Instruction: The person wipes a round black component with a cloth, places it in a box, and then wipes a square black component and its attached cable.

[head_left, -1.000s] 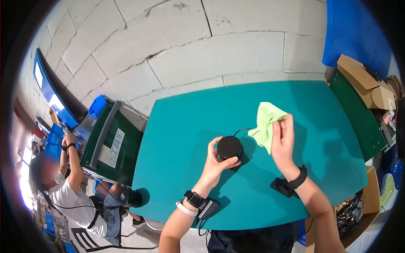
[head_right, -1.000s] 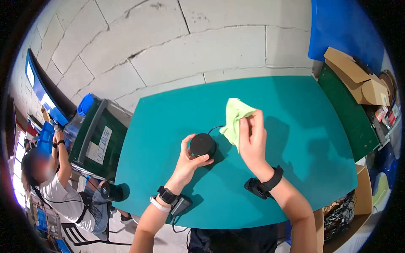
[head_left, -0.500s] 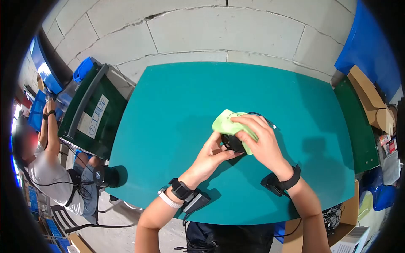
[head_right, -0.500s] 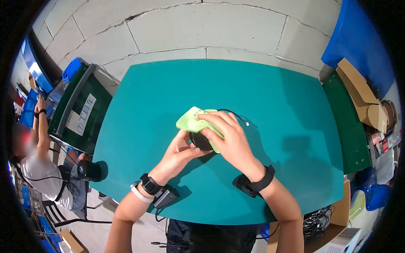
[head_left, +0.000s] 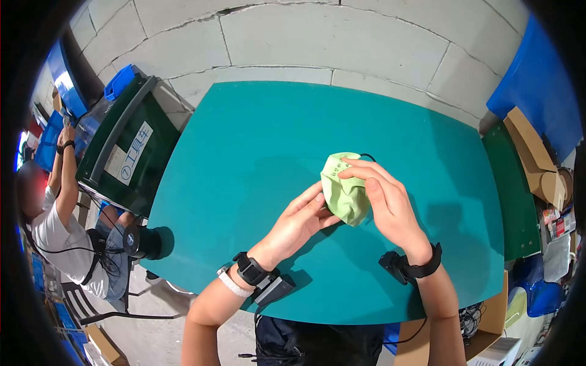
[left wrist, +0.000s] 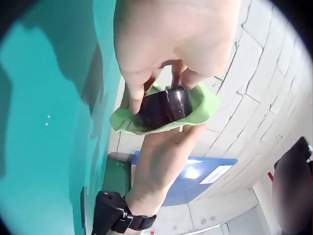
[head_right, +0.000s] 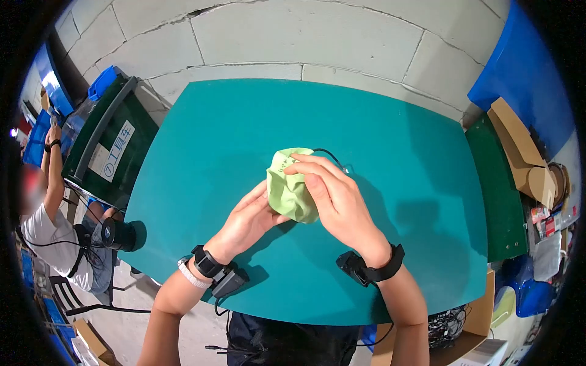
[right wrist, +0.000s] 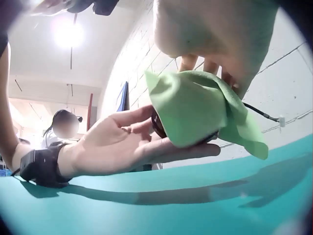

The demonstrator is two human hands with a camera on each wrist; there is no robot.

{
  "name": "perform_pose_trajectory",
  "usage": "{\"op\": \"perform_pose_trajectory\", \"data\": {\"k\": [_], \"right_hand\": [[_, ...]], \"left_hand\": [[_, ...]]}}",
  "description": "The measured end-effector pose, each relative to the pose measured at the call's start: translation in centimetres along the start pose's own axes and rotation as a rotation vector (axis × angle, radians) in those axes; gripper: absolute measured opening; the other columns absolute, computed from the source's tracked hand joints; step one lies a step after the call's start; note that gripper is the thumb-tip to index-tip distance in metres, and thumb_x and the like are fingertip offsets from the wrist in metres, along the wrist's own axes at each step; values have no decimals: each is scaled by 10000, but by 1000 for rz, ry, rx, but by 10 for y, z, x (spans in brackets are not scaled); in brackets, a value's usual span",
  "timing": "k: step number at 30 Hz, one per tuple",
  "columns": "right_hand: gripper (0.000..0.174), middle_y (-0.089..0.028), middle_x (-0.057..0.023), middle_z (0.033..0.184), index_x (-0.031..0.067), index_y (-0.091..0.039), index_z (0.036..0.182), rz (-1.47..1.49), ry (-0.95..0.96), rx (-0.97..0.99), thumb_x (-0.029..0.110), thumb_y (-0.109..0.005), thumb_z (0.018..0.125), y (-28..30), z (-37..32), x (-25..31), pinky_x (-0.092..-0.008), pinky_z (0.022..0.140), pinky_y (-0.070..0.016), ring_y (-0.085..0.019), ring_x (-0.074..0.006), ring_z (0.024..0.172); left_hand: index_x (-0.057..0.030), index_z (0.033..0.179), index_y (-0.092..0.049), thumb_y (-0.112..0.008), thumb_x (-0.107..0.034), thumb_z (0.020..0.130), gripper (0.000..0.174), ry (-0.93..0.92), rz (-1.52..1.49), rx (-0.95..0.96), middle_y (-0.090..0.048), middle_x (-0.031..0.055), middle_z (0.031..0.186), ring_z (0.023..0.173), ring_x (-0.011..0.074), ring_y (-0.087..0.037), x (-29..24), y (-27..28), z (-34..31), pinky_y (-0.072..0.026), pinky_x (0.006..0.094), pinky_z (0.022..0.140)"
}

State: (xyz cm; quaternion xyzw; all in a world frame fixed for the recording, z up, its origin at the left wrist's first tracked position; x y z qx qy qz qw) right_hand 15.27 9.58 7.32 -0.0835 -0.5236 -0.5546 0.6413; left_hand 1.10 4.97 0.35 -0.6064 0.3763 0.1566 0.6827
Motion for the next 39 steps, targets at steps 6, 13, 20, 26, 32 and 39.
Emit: {"op": "perform_pose_trajectory", "data": {"k": [6, 13, 20, 26, 32, 39], "right_hand": [[227, -491, -134, 1324, 93, -576, 1142, -88, -74, 32, 151, -550, 924, -6, -3, 7, -382, 898, -485, -552, -330, 1144], [310, -428, -152, 1354, 93, -523, 1084, -264, -5, 39, 58, -630, 795, -16, -5, 19, -437, 910, -478, -508, -385, 1193], [295, -537, -162, 1202, 26, -475, 1088, 81, -257, -138, 17, -605, 824, -14, -11, -8, -333, 763, -516, -617, -240, 948], [192, -521, -128, 1227, 16, -540, 1060, 199, -195, -207, -43, -523, 878, -10, -8, -17, -276, 727, -511, -592, -136, 972], [188, -516, -113, 1245, 16, -585, 1034, 171, -152, -193, -39, -537, 861, -12, -8, -11, -273, 722, -509, -602, -156, 957], [139, -517, -117, 1258, 6, -634, 985, 116, -121, -207, -13, -568, 864, -10, -8, -13, -285, 748, -509, -608, -161, 952]], "left_hand": [[-61, 1426, -353, -525, -183, 971, 501, -54, 166, -64, -465, 88, 1383, 1284, 198, -450, 7, 16, 1, -380, 386, 1076], [-55, 1367, -427, -660, -164, 872, 558, -224, 321, -94, -475, 95, 1375, 1288, 197, -445, -5, 16, 3, -371, 355, 1080], [-84, 1270, -496, -711, -21, 799, 521, -404, 637, -114, -325, 99, 1476, 1336, 220, -375, -16, 4, 1, -429, 419, 1044], [-154, 1315, -447, -704, 25, 778, 621, -474, 898, -104, -245, 46, 1533, 1402, 257, -263, -21, -8, -3, -464, 455, 1023], [-136, 1300, -461, -697, 24, 771, 601, -496, 836, -150, -258, 54, 1530, 1381, 277, -289, -22, -4, -2, -486, 454, 1013], [-132, 1321, -440, -683, 44, 783, 616, -519, 803, -180, -264, 72, 1508, 1391, 268, -281, -24, 0, -1, -483, 445, 1021]]}}
Point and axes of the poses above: each hand's wrist, its own z-axis towards the middle knuckle, its own y-axis out of the back of the hand, x = y × z, the point moved 5 cm from there along z, towards the middle knuckle
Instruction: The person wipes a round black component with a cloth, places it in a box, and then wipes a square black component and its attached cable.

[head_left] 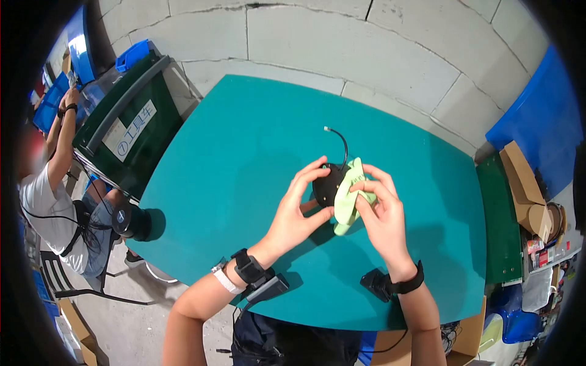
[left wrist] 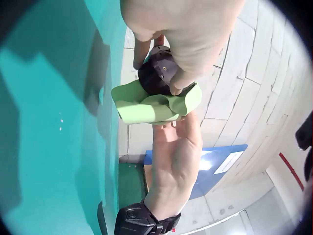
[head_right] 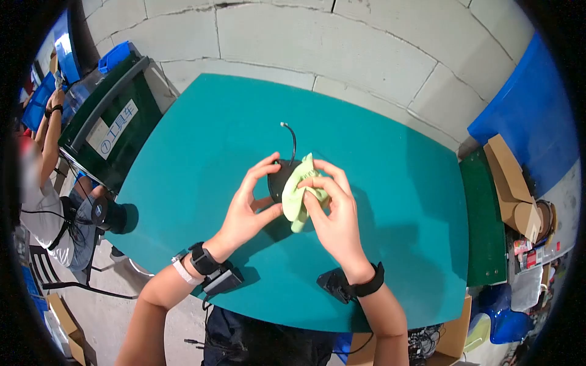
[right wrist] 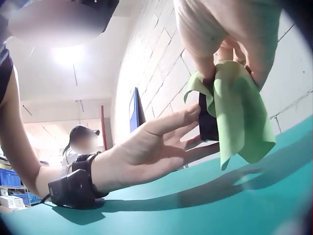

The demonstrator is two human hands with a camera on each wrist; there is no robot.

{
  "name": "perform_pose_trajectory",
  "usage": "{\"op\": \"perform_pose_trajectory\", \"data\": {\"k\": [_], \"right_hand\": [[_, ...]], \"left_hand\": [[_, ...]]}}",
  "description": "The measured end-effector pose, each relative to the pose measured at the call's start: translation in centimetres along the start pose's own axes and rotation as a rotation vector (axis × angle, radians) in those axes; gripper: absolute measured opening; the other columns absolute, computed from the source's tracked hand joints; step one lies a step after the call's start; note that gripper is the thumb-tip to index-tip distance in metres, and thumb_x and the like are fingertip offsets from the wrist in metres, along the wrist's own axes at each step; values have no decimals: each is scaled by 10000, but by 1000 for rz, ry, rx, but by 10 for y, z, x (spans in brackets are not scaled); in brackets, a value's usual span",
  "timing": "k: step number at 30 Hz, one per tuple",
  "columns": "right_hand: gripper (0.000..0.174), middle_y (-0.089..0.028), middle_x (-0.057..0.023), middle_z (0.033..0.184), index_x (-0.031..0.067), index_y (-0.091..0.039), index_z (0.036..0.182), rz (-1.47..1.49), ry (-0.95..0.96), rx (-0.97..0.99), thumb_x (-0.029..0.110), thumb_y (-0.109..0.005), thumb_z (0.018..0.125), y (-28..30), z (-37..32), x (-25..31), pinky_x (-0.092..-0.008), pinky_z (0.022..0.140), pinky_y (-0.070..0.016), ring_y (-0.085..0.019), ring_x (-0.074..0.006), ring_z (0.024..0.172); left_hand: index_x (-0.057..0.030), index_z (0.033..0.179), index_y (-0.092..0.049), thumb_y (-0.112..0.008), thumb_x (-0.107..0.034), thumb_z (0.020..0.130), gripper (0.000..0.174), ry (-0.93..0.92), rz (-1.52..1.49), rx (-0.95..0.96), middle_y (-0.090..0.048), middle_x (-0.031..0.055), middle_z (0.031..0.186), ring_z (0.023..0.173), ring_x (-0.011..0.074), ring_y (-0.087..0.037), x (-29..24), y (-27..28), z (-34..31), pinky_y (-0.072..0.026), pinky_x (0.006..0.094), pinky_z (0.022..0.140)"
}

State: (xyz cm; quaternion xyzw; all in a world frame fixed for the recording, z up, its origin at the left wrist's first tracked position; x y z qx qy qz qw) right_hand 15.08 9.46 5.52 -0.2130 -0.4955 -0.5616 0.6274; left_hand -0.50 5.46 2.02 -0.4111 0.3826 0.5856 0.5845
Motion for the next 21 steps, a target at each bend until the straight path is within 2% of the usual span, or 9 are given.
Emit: {"op": "perform_pose_trajectory", "data": {"k": [3, 5, 9, 10, 11, 12, 16, 19, 21], "right_hand": [[149, -521, -122, 1245, 17, -643, 999, 65, -21, -66, -3, -579, 865, -2, -1, 4, -300, 764, -506, -607, -175, 963], [158, -522, -130, 1223, 34, -653, 1007, -61, 45, -66, 2, -586, 867, -1, -2, 8, -321, 786, -509, -609, -205, 970], [174, -525, -130, 1220, 61, -670, 978, -264, 160, -52, -12, -638, 823, -9, -5, 24, -355, 814, -512, -598, -268, 1017], [199, -530, -118, 1213, 67, -676, 962, -350, 267, -25, -22, -658, 785, -13, -8, 26, -371, 814, -514, -591, -287, 1024], [226, -535, -106, 1206, 73, -682, 946, -437, 377, 1, -33, -677, 746, -17, -11, 29, -387, 815, -516, -584, -306, 1031], [268, -546, -81, 1182, 89, -691, 920, -545, 458, 10, -31, -700, 681, -20, -12, 36, -397, 837, -503, -561, -308, 1047], [261, -555, -69, 1157, 98, -692, 910, -644, 511, -9, -15, -702, 675, -20, -15, 39, -389, 873, -478, -541, -275, 1072], [234, -557, -59, 1139, 97, -692, 898, -686, 469, 26, -3, -698, 687, -21, -16, 36, -391, 896, -457, -519, -250, 1100], [206, -566, -62, 1103, 75, -674, 894, -680, 497, 160, -4, -682, 703, -26, -17, 33, -395, 857, -472, -538, -268, 1074]], "left_hand": [[-130, 1312, -440, -682, 34, 789, 599, -3, 2, 3, -282, 66, 1491, 1388, 263, -286, -2, -1, -1, -501, 429, 1003], [-121, 1314, -437, -674, 34, 800, 587, 3, -74, -5, -282, 67, 1489, 1380, 255, -299, 4, 0, 1, -520, 414, 979], [-123, 1393, -380, -626, -31, 876, 580, 110, -269, -1, -320, 65, 1466, 1365, 228, -326, 14, 2, -2, -414, 362, 1051], [-123, 1393, -380, -626, -31, 876, 580, 115, -269, -2, -320, 65, 1466, 1365, 228, -326, 10, 1, -5, -414, 362, 1051], [-116, 1412, -352, -581, -94, 916, 547, 239, -432, -24, -332, 64, 1457, 1352, 215, -341, 8, -1, -7, -388, 354, 1059], [-109, 1431, -325, -537, -157, 957, 522, 359, -592, -46, -344, 62, 1448, 1338, 202, -357, 8, -2, -8, -362, 346, 1066], [-87, 1421, -305, -452, -307, 998, 499, 345, -742, 10, -433, 52, 1359, 1248, 156, -434, 14, -2, -7, -387, 340, 1021], [-108, 1394, -356, -443, -363, 991, 484, 318, -722, 30, -455, 56, 1360, 1242, 186, -457, 16, -3, -8, -388, 374, 1025], [-111, 1394, -355, -456, -354, 988, 484, 334, -709, 9, -458, 58, 1356, 1238, 186, -461, 20, -2, -11, -391, 373, 1021]]}}
Point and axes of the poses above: each hand's wrist, its own z-axis towards the middle knuckle, its own y-axis out of the back of the hand, x = y × z, the point moved 5 cm from there along z, towards the middle knuckle
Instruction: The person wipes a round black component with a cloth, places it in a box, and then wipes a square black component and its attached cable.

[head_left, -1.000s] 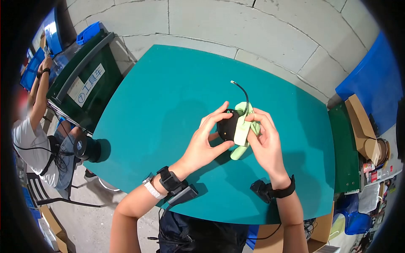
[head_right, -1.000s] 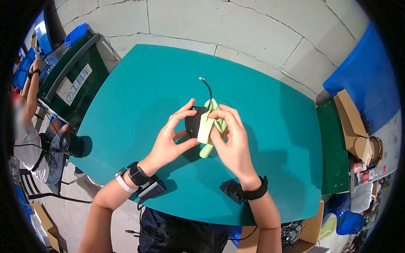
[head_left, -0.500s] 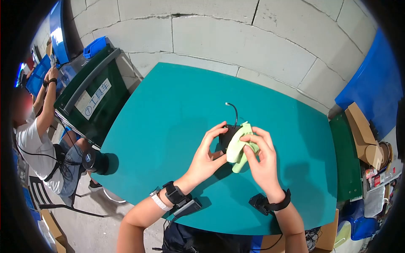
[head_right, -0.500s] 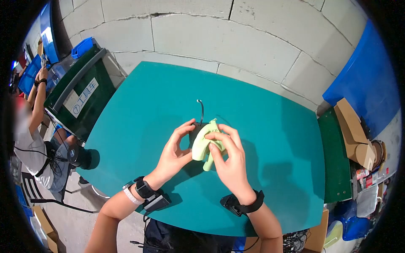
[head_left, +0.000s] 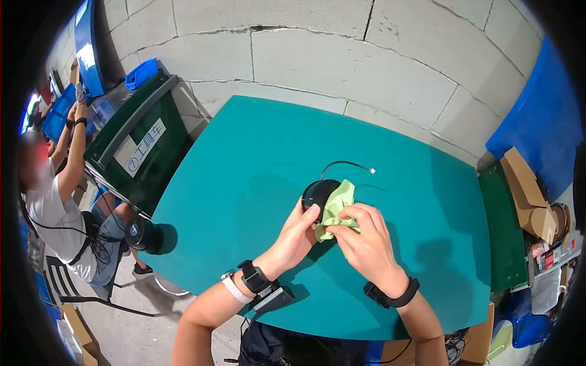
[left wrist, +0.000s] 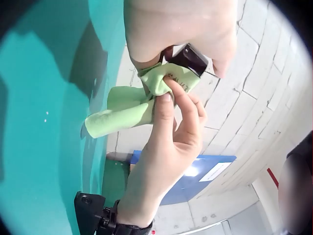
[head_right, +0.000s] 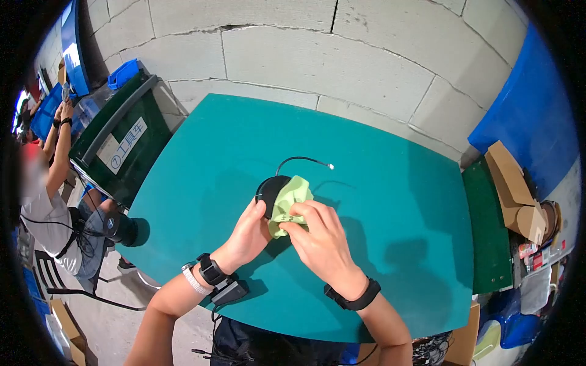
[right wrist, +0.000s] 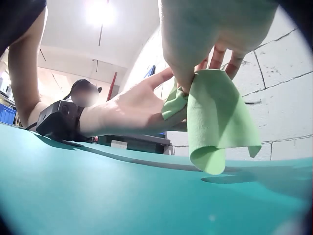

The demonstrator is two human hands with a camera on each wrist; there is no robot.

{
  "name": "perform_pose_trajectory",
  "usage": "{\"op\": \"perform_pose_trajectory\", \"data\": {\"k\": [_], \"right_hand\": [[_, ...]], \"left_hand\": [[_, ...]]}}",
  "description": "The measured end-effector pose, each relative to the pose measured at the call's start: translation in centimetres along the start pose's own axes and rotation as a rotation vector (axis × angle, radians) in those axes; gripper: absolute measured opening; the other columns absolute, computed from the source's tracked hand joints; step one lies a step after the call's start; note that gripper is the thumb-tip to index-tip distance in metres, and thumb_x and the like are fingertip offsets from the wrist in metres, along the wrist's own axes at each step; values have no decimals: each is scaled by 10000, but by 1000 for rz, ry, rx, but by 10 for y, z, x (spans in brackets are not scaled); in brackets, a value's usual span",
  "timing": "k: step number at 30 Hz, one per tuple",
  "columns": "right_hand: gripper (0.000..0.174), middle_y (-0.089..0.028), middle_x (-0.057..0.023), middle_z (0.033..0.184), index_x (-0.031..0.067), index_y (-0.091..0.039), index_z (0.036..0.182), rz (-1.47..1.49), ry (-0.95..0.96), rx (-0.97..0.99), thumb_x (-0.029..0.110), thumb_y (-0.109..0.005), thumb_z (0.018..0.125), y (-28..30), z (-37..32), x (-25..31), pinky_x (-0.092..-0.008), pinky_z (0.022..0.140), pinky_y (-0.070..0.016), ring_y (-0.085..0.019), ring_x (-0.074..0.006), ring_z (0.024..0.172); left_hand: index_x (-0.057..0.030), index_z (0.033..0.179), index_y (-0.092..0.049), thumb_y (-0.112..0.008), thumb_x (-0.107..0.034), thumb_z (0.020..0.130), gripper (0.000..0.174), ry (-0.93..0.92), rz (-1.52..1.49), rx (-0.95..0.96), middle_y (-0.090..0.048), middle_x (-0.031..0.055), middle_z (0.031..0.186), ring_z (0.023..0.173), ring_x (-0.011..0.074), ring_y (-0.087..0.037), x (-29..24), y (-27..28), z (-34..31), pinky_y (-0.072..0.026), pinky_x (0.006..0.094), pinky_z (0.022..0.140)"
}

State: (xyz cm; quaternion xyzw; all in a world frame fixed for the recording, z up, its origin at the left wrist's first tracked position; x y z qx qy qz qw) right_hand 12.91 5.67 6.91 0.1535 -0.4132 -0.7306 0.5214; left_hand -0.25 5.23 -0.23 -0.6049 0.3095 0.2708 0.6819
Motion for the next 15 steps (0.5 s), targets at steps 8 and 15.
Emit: {"op": "perform_pose_trajectory", "data": {"k": [8, 15], "right_hand": [[129, -575, -96, 1035, 26, -608, 982, 322, -263, -167, 5, -590, 856, 10, 1, -18, -339, 655, -512, -626, -264, 811], [99, -541, -93, 1037, 34, -618, 962, 383, -255, -164, 2, -567, 883, 11, 3, -21, -337, 671, -493, -606, -241, 804]], "left_hand": [[-105, 1346, -371, -593, -139, 917, 485, 0, 26, 8, -486, 51, 1285, 1180, 156, -490, -8, -6, -1, -433, 368, 975], [-69, 1334, -366, -569, 37, 842, 542, 29, 153, 66, -510, 60, 1237, 1139, 159, -525, 4, -5, 1, -444, 324, 967]]}}
Point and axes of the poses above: each hand's wrist, its own z-axis towards the middle knuckle, its own y-axis out of the back of the hand, x = y × z, the point moved 5 cm from there along z, towards the middle knuckle
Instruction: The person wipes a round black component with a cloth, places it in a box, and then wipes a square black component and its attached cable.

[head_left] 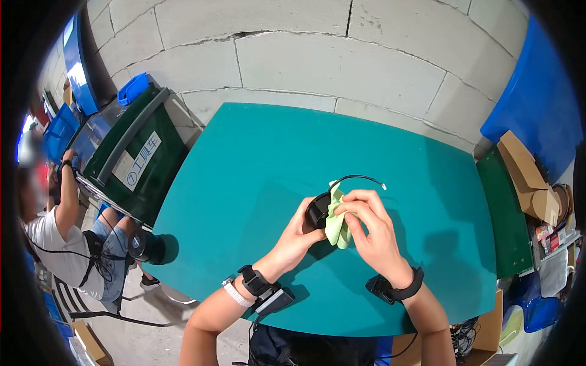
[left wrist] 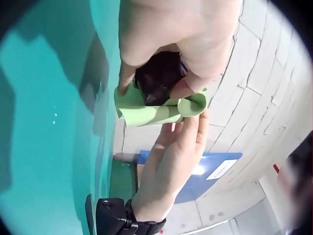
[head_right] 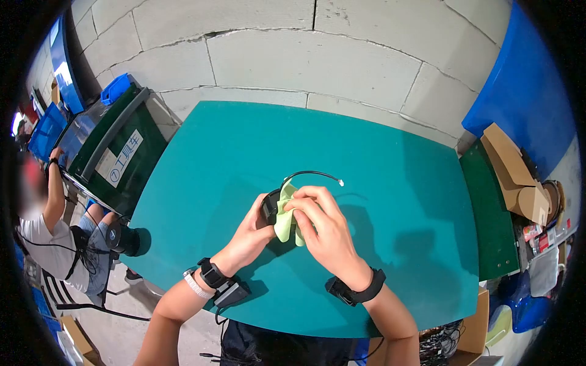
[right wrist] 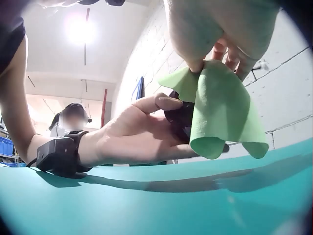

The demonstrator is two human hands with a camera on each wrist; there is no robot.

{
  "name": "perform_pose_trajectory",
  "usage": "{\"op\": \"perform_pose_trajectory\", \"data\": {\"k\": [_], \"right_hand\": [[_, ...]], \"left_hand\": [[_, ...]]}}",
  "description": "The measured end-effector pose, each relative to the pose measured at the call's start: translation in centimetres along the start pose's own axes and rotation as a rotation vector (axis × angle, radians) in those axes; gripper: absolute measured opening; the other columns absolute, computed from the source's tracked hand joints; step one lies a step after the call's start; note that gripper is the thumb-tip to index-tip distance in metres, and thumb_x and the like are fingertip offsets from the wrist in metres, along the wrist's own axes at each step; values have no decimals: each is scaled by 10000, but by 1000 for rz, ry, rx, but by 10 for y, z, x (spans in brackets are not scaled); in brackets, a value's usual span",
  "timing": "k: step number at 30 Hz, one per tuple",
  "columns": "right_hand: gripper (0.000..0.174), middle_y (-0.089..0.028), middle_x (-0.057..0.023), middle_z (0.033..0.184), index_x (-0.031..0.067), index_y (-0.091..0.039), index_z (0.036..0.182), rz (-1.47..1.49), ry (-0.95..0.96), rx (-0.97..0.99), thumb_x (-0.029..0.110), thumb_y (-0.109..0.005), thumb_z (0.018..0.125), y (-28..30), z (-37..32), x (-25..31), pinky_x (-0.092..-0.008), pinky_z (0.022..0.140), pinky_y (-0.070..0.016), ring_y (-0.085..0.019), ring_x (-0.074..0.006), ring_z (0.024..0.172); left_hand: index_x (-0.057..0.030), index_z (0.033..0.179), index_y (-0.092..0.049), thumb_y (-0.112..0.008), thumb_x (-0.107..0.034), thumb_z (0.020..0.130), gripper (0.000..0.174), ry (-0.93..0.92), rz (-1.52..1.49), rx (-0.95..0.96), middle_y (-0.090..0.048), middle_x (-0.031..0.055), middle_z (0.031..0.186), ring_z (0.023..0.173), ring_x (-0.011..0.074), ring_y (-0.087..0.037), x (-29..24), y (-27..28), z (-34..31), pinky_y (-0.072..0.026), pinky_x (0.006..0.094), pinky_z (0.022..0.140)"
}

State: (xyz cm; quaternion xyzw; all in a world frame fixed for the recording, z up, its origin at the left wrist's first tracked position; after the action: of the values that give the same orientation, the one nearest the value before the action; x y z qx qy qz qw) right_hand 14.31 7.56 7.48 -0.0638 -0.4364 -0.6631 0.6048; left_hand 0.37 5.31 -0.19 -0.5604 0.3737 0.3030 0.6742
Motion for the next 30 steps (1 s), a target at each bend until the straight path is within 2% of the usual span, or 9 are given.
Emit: {"op": "perform_pose_trajectory", "data": {"k": [6, 9, 12, 14, 18, 20, 23, 28, 30], "right_hand": [[155, -550, -92, 1043, 43, -629, 1002, 28, -11, 14, -21, -564, 877, 1, 1, 6, -348, 691, -491, -599, -251, 833], [184, -558, -98, 1050, 48, -633, 1042, -7, 39, 34, -6, -572, 877, 1, 5, 5, -344, 685, -494, -603, -254, 829], [186, -565, -109, 1060, 51, -632, 1065, -117, 98, 34, 27, -570, 892, 1, 3, 6, -345, 680, -500, -610, -261, 810], [203, -567, -122, 1088, 54, -610, 1109, -38, -89, 19, 79, -567, 912, 5, 4, -1, -350, 717, -501, -610, -269, 866], [287, -567, -133, 1127, 57, -561, 1200, 61, -182, 106, 123, -572, 920, 1, 0, -15, -354, 776, -496, -604, -283, 933], [430, -563, -147, 1162, 72, -475, 1321, 141, -236, 198, 163, -590, 916, -4, -1, -17, -370, 838, -484, -593, -309, 1007], [525, -562, -155, 1176, 87, -408, 1392, 95, -205, 285, 182, -601, 913, -3, 0, -11, -392, 873, -474, -586, -335, 1038], [553, -557, -176, 1187, 89, -384, 1411, 66, -161, 270, 188, -603, 913, -3, 0, -14, -404, 886, -468, -580, -358, 1046], [554, -555, -182, 1191, 85, -385, 1410, 67, -185, 277, 186, -606, 911, -1, -3, -18, -402, 883, -469, -580, -361, 1040]], "left_hand": [[-72, 1343, -366, -629, 33, 829, 587, 15, 113, -21, -482, 48, 1245, 1205, 157, -465, -4, 0, -1, -400, 323, 1010], [-78, 1349, -367, -645, 38, 822, 606, -63, 330, 38, -470, 45, 1263, 1209, 154, -463, -4, -4, 0, -413, 324, 1003], [-81, 1364, -359, -645, 19, 838, 607, 27, 54, -8, -472, 50, 1267, 1222, 155, -454, -3, -8, -5, -378, 333, 1040], [-92, 1375, -341, -634, 3, 852, 607, 45, -12, -2, -460, 56, 1280, 1228, 162, -451, -5, -9, -5, -389, 342, 1034], [-124, 1408, -269, -574, -50, 909, 590, 81, -233, 12, -403, 71, 1346, 1253, 182, -434, -6, -10, -4, -420, 376, 1017], [-137, 1419, -246, -557, -74, 925, 587, 79, -232, 6, -382, 68, 1366, 1261, 185, -427, -5, -8, -4, -421, 386, 1019], [-162, 1437, -210, -524, -133, 957, 574, 72, -235, -13, -359, 55, 1389, 1269, 182, -417, -3, -7, -3, -415, 398, 1027], [-194, 1459, -190, -463, -255, 999, 539, 82, -314, -32, -361, 33, 1397, 1266, 171, -415, -3, -7, -2, -397, 391, 1029], [-181, 1467, -189, -420, -314, 1012, 527, 117, -216, 22, -364, 29, 1407, 1273, 170, -406, -1, -6, -3, -387, 386, 1024]]}}
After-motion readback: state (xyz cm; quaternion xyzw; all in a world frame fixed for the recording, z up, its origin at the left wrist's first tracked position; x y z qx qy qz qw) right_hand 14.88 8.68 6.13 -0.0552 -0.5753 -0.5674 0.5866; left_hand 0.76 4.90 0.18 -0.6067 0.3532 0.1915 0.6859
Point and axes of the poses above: each hand's wrist, its own z-axis towards the middle knuckle, its own y-axis out of the back of the hand, x = y × z, the point moved 5 cm from there along z, towards the middle knuckle
